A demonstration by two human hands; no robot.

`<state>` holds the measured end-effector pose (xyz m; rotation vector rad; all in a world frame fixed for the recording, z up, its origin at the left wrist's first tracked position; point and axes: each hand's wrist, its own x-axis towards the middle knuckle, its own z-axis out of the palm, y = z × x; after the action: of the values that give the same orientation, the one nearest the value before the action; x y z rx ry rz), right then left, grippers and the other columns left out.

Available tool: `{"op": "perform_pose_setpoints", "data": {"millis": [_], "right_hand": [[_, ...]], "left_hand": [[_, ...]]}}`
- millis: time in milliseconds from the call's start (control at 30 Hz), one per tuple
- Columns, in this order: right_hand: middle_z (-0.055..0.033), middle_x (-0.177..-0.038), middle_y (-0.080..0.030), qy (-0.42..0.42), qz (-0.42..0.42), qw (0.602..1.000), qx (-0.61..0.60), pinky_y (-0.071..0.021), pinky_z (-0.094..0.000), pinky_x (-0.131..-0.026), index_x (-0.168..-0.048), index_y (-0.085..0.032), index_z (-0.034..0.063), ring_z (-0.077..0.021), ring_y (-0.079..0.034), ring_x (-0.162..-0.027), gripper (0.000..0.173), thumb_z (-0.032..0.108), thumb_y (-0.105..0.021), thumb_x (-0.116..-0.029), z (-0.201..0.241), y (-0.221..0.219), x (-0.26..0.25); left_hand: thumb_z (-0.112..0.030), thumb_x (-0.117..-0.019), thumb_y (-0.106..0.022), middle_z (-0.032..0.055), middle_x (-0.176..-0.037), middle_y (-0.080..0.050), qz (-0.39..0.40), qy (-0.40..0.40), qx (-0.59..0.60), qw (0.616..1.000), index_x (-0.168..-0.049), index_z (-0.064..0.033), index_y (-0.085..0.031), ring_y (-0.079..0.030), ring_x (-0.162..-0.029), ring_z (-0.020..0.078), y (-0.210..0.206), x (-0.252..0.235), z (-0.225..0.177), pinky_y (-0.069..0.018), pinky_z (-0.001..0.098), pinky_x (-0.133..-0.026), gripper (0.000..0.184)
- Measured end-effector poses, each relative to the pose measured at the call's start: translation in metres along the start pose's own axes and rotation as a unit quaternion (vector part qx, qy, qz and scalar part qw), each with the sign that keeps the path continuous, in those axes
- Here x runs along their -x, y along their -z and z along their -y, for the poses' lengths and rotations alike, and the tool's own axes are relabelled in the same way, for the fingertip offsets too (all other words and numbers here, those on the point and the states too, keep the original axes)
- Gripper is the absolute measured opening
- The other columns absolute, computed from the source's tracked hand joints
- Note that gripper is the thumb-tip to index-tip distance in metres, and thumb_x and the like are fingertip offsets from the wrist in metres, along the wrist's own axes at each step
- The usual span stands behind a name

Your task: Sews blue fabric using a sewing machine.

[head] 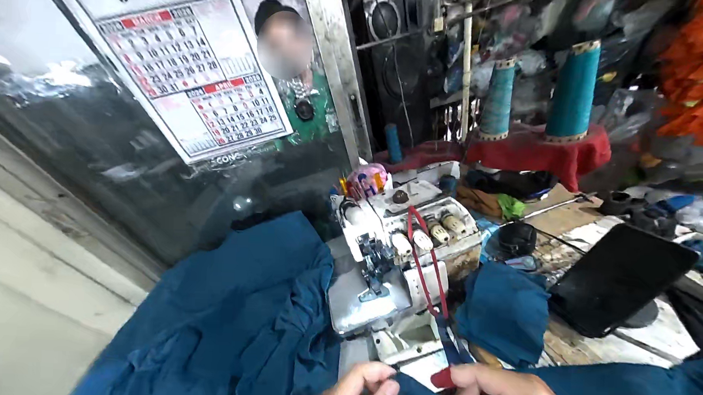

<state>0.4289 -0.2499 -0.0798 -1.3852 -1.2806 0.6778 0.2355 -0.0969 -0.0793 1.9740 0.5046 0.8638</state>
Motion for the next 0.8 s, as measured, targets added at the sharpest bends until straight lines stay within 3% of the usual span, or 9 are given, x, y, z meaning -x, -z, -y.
{"op": "perform_pose_setpoints", "data": {"millis": [100,200,233,300,500,633,700,800], "right_hand": [[-0.0018,-0.104,-0.074,0.007,-0.02,0.999,-0.047,-0.0603,-0.0329,-0.053,-0.131,-0.067,0.0124,-0.0139,-0.068,-0.065,0.036,0.019,-0.074,-0.0957,0.01,-0.008,-0.031],[-0.0013,-0.095,-0.074,-0.071,-0.068,0.993,-0.065,-0.0614,-0.0334,-0.052,-0.116,-0.073,0.0129,-0.0143,-0.069,-0.061,0.027,0.028,-0.074,-0.0943,-0.031,-0.031,-0.07],[-0.0025,-0.091,-0.073,-0.09,-0.077,0.99,-0.081,-0.0607,-0.0342,-0.052,-0.11,-0.074,0.0116,-0.015,-0.068,-0.059,0.024,0.03,-0.074,-0.0943,-0.045,-0.038,-0.077],[-0.0029,-0.086,-0.072,-0.096,-0.083,0.987,-0.098,-0.0593,-0.0348,-0.053,-0.103,-0.075,0.0109,-0.0153,-0.066,-0.059,0.022,0.031,-0.072,-0.095,-0.06,-0.044,-0.084],[-0.0045,-0.089,-0.074,-0.135,-0.063,0.976,-0.157,-0.0636,-0.0387,-0.05,-0.108,-0.07,0.0114,-0.0209,-0.071,-0.058,0.017,0.026,-0.069,-0.0992,-0.046,-0.044,-0.08],[-0.0059,-0.086,-0.073,-0.128,-0.048,0.979,-0.152,-0.0629,-0.0389,-0.05,-0.105,-0.069,0.008,-0.0208,-0.07,-0.059,0.017,0.024,-0.069,-0.0994,-0.046,-0.043,-0.07],[-0.0063,-0.083,-0.072,-0.122,-0.046,0.98,-0.148,-0.062,-0.0385,-0.05,-0.103,-0.068,0.0065,-0.0199,-0.07,-0.059,0.016,0.022,-0.069,-0.099,-0.048,-0.045,-0.066],[-0.0065,-0.083,-0.072,-0.116,-0.066,0.978,-0.16,-0.0614,-0.0379,-0.049,-0.104,-0.069,0.0059,-0.0201,-0.069,-0.058,0.015,0.02,-0.069,-0.0992,-0.043,-0.044,-0.07]], "left_hand": [[-0.009,-0.0996,-0.065,0.0042,-0.098,-0.073,0.0,-0.106,-0.102,0.989,-0.111,-0.0032,-0.073,-0.07,-0.082,0.0113,0.031,-0.046,-0.02,-0.0621,0.0282,-0.072,0.016],[-0.026,-0.0985,-0.069,-0.0087,-0.099,-0.074,-0.034,-0.181,-0.246,0.952,-0.106,-0.0192,-0.079,-0.07,-0.088,0.0032,0.031,-0.097,0.021,-0.0618,0.0239,-0.079,0.014],[-0.031,-0.0982,-0.069,-0.0123,-0.101,-0.075,-0.031,-0.169,-0.274,0.946,-0.106,-0.0226,-0.079,-0.07,-0.09,0.0008,0.029,-0.106,0.038,-0.0603,0.0239,-0.083,0.016],[-0.036,-0.095,-0.072,-0.015,-0.098,-0.075,-0.033,-0.138,-0.276,0.951,-0.106,-0.0232,-0.078,-0.069,-0.087,-0.0008,0.027,-0.115,0.054,-0.0605,0.0235,-0.082,0.018],[-0.044,-0.0914,-0.072,-0.019,-0.093,-0.072,-0.034,-0.11,-0.336,0.935,-0.102,-0.0265,-0.077,-0.067,-0.087,-0.002,0.029,-0.116,0.045,-0.0575,0.0259,-0.082,0.021],[-0.041,-0.0936,-0.07,-0.0116,-0.088,-0.068,-0.037,-0.125,-0.394,0.91,-0.095,-0.0236,-0.078,-0.064,-0.082,0.0022,0.016,-0.104,0.03,-0.0562,0.0236,-0.073,0.019],[-0.033,-0.0997,-0.063,-0.0072,-0.09,-0.07,-0.016,-0.13,-0.385,0.914,-0.1,-0.0218,-0.08,-0.064,-0.088,0.0065,0.007,-0.093,0.028,-0.0542,0.0259,-0.078,0.021],[-0.027,-0.1009,-0.059,-0.0061,-0.099,-0.071,-0.015,-0.131,-0.381,0.915,-0.106,-0.0216,-0.08,-0.063,-0.1,0.0104,0.013,-0.088,0.031,-0.0515,0.0296,-0.088,0.022]]}}
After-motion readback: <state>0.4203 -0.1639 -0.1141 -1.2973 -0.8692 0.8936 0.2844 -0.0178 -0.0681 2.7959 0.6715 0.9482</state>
